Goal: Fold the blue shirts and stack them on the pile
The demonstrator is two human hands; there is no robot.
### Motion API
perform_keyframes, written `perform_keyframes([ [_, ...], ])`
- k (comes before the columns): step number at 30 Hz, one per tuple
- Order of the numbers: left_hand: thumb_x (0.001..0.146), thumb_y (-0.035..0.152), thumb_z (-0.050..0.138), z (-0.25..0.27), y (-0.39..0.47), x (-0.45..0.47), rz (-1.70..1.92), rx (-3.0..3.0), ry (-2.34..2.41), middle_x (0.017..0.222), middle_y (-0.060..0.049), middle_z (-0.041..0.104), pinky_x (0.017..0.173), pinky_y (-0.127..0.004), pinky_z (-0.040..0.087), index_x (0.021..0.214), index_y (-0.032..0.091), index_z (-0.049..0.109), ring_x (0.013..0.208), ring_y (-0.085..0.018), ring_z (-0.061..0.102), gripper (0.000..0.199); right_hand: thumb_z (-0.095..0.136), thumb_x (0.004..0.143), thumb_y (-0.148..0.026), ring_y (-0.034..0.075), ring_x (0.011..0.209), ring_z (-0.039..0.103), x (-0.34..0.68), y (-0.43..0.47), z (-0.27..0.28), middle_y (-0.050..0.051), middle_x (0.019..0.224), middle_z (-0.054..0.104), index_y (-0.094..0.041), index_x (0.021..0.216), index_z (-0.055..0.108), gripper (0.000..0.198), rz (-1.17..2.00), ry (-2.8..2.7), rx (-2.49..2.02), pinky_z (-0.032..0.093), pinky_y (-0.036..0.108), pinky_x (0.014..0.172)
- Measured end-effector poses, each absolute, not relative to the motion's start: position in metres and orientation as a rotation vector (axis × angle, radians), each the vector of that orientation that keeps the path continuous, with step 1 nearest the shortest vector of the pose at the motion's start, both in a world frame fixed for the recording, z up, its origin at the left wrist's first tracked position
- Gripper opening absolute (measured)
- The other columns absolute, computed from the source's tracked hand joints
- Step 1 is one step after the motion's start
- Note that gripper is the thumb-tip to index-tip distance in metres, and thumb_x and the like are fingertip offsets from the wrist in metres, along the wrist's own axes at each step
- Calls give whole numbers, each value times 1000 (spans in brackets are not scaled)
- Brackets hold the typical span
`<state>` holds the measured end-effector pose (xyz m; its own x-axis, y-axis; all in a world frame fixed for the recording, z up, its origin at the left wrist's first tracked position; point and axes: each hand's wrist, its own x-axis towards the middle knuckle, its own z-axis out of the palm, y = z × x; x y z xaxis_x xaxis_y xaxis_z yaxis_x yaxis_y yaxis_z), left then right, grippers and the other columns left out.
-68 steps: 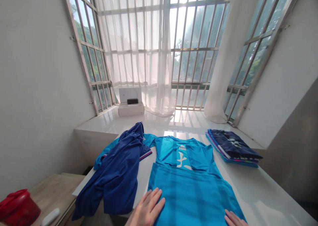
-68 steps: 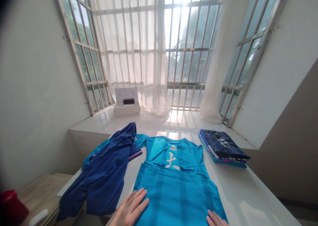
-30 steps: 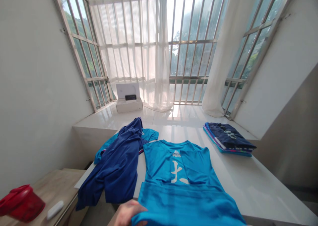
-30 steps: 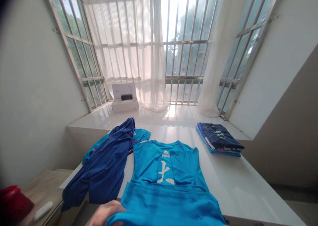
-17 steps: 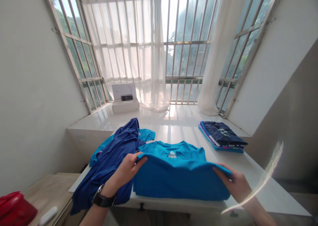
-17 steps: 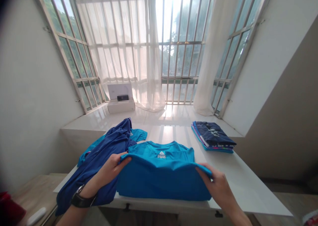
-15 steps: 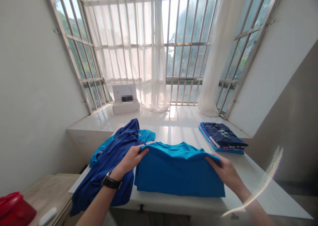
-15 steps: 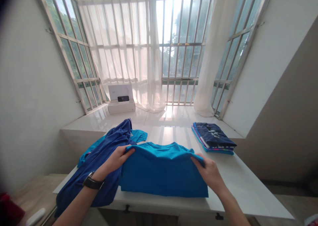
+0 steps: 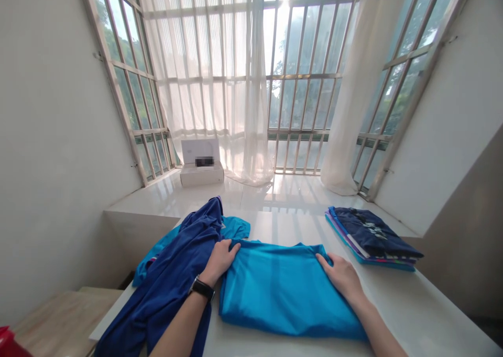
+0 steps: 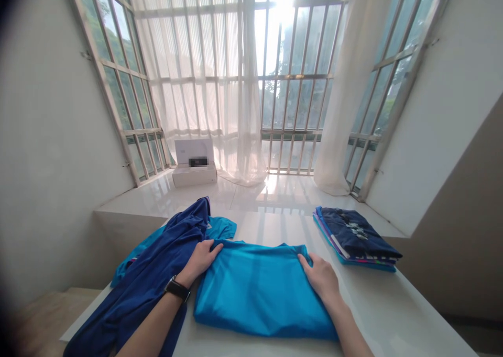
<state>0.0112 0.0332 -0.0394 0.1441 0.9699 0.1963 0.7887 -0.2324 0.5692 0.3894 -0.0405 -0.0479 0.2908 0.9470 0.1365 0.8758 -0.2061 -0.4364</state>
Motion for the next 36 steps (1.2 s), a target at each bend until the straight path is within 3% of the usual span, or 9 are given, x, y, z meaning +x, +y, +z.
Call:
perform_keyframes([
  [9,97,33,58,-41,29,12,779,2079,1802,68,-4,66,62,-27,35,72,18,56,68,-21,66,29,31,91,-65,33,92,70,393,-38,-55,11,87,75,-26,80,60,49,289,-1602,-2247,43,36,71],
  [14,99,28,55,-35,21,13,792,2100,1759,77,-8,72,65,-27,42,89,18,62,77,-25,72,15,33,90,-61,30,87,70,396,-41,-57,8,82,74,-27,79,58,44,298,-1611,-2221,44,35,71],
  [17,99,25,54,-36,20,14,807,2115,1711,90,-10,75,74,-30,49,108,17,62,89,-27,73,15,32,91,-60,30,88,70,397,-40,-58,9,83,75,-27,78,58,43,254,-1637,-2196,45,35,71],
  [20,98,21,51,-38,19,15,904,2148,1646,110,-13,72,88,-35,53,125,17,56,103,-26,70,28,30,91,-58,31,89,71,401,-38,-56,9,84,75,-27,76,58,44,202,-1671,-2185,47,37,74],
  [23,95,19,50,-36,16,18,1119,2278,1527,131,-15,62,104,-43,48,135,18,50,123,-27,59,39,32,90,-53,31,93,71,402,-40,-49,12,93,76,-23,94,63,43,171,-1678,-2153,51,39,80],
  [25,94,22,53,-33,11,21,1190,2392,1424,138,-14,57,110,-49,43,133,20,52,131,-29,52,39,35,89,-52,32,104,68,393,-49,-44,16,111,73,-17,116,61,51,51,-1706,-2068,51,43,90],
  [27,92,24,57,-29,4,25,1114,2508,1250,134,-11,60,111,-49,41,122,23,60,131,-29,50,30,38,89,-54,33,120,61,374,-64,-42,18,128,66,-14,130,56,60,-84,-1784,-1961,47,47,103],
  [30,87,23,66,-27,-5,29,846,2616,987,116,-6,69,109,-43,43,103,24,67,122,-27,57,16,38,91,-63,33,133,52,335,-89,-46,14,141,60,-19,136,58,65,-5,-1942,-1961,43,49,111],
  [36,85,41,73,-21,-14,28,618,2607,1023,123,-6,69,101,-42,46,111,26,69,114,-28,61,30,30,91,-72,33,144,40,306,-95,-42,12,152,50,-19,146,50,79,292,-2073,-2200,37,52,116],
])
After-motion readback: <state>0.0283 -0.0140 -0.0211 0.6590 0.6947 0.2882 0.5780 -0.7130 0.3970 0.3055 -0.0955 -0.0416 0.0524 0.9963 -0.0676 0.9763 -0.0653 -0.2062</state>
